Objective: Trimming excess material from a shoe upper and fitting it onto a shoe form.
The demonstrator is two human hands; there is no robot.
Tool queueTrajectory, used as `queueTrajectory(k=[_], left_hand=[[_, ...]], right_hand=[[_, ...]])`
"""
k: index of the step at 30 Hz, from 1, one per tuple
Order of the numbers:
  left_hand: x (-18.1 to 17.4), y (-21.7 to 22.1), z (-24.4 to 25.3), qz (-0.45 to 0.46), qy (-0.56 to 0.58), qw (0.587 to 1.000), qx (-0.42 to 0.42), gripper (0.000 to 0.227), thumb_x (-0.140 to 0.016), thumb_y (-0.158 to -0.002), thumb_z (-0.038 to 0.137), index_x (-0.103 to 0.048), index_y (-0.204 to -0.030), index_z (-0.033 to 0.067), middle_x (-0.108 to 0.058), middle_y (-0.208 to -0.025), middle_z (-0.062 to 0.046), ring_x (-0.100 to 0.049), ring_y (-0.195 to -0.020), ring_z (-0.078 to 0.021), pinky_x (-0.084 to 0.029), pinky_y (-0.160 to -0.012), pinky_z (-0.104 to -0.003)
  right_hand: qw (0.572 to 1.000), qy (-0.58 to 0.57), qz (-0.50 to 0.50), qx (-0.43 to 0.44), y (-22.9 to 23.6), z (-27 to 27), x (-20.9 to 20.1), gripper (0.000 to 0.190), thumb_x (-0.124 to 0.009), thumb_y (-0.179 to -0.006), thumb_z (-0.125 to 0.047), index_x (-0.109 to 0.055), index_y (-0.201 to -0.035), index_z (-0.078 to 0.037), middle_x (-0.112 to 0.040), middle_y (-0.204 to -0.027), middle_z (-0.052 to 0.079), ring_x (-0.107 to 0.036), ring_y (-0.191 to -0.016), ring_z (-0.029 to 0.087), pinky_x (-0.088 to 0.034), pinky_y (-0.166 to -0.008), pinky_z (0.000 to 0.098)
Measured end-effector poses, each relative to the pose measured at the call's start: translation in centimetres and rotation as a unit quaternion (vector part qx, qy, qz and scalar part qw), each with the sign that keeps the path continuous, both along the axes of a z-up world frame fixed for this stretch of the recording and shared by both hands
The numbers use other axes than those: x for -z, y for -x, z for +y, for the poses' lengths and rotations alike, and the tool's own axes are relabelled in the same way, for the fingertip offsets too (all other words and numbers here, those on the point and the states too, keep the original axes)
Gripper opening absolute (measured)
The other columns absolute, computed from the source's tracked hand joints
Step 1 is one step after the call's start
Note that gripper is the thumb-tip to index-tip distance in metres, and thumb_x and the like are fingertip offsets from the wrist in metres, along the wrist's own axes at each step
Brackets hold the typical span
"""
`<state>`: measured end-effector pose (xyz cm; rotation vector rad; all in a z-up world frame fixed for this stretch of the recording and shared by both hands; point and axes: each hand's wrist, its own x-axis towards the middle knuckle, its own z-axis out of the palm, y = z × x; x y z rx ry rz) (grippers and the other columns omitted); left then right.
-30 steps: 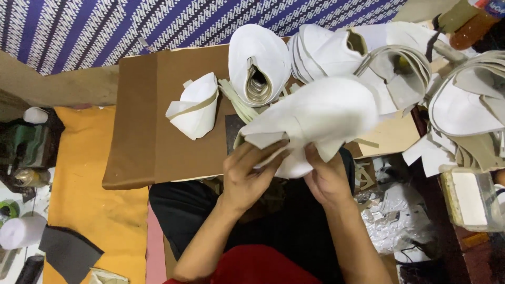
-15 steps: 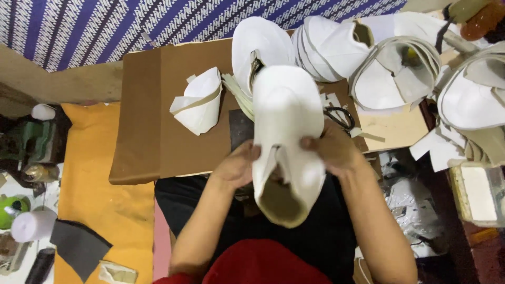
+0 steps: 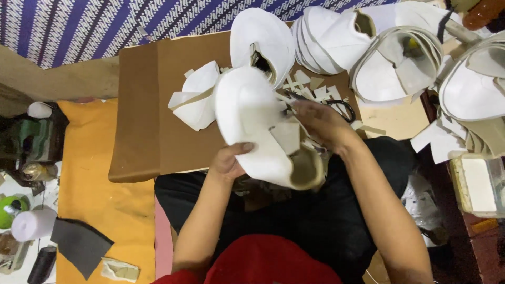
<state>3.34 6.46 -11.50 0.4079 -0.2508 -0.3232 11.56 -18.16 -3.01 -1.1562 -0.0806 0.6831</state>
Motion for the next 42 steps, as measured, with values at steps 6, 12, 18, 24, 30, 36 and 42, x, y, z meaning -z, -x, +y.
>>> queueTrajectory(k=[6, 12, 18, 24, 30, 36, 42], left_hand=[[-3.3, 0.1, 2.6, 0.050, -0.050, 0.996, -0.044, 0.068, -0.055, -0.084, -0.006, -0.044, -0.151, 0.0001, -0.072, -0.115, -0.022, -0.073, -0.098, -0.0371, -0.056, -0.091, -0.062], [-4.7, 0.0, 3.5, 0.085, -0.170, 0.976, -0.104, 0.072, -0.061, -0.078, -0.015, -0.050, -0.147, -0.0011, -0.073, -0.114, -0.021, -0.072, -0.100, -0.0322, -0.058, -0.088, -0.057], [-6.7, -1.5, 2.7, 0.153, -0.258, 0.941, -0.159, 0.072, -0.071, -0.072, -0.017, -0.050, -0.140, -0.0101, -0.068, -0.118, -0.024, -0.069, -0.106, -0.0385, -0.057, -0.089, -0.057], [-7.0, -3.4, 6.4, 0.136, -0.359, 0.911, -0.151, 0.070, -0.070, -0.075, -0.011, -0.053, -0.142, -0.0019, -0.070, -0.121, -0.021, -0.070, -0.107, -0.0361, -0.058, -0.089, -0.057], [-8.5, -3.6, 7.3, 0.127, -0.396, 0.903, -0.112, 0.069, -0.070, -0.076, -0.013, -0.053, -0.142, -0.0015, -0.069, -0.120, -0.021, -0.071, -0.104, -0.0373, -0.061, -0.085, -0.055], [-8.4, -4.0, 5.3, 0.130, -0.395, 0.908, -0.048, 0.071, -0.069, -0.076, -0.014, -0.053, -0.144, 0.0012, -0.069, -0.121, -0.026, -0.071, -0.104, -0.0428, -0.061, -0.084, -0.061], [-7.1, -4.0, 4.0, 0.134, -0.401, 0.906, -0.010, 0.065, -0.070, -0.079, -0.010, -0.054, -0.141, -0.0022, -0.069, -0.120, -0.026, -0.071, -0.102, -0.0398, -0.061, -0.084, -0.059]], right_hand=[[0.705, 0.631, -0.324, -0.003, -3.9, -2.4, 6.4, 0.043, -0.072, -0.092, -0.038, -0.073, -0.113, -0.001, -0.071, -0.103, 0.026, -0.068, -0.105, 0.047, -0.056, -0.088, 0.0556], [0.611, 0.754, -0.241, -0.026, -9.4, -8.5, 20.0, 0.037, -0.063, -0.088, -0.011, -0.054, -0.119, 0.005, -0.051, -0.111, 0.026, -0.052, -0.113, 0.051, -0.054, -0.081, 0.0627], [0.619, 0.717, -0.318, -0.041, -5.3, -7.8, 10.7, 0.072, -0.071, -0.076, -0.005, -0.044, -0.142, 0.007, -0.055, -0.131, 0.034, -0.061, -0.115, 0.053, -0.054, -0.099, 0.0582], [0.726, 0.603, -0.328, -0.043, 1.1, -6.2, 4.4, 0.039, -0.070, -0.085, -0.036, -0.062, -0.107, -0.005, -0.071, -0.093, 0.027, -0.068, -0.097, 0.052, -0.053, -0.084, 0.0589], [0.843, 0.401, -0.358, -0.028, 7.5, -6.7, 5.4, 0.045, -0.081, -0.079, -0.053, -0.063, -0.096, -0.015, -0.068, -0.074, 0.011, -0.071, -0.076, 0.029, -0.056, -0.077, 0.0379], [0.784, 0.485, -0.373, -0.105, 8.6, -4.1, 2.3, 0.050, -0.079, -0.083, -0.035, -0.055, -0.116, -0.007, -0.062, -0.098, 0.019, -0.065, -0.095, 0.042, -0.054, -0.079, 0.0483], [0.790, 0.492, -0.347, -0.112, 7.6, -3.8, 2.8, 0.059, -0.080, -0.079, -0.048, -0.057, -0.118, -0.010, -0.063, -0.102, 0.015, -0.067, -0.096, 0.040, -0.054, -0.079, 0.0485]])
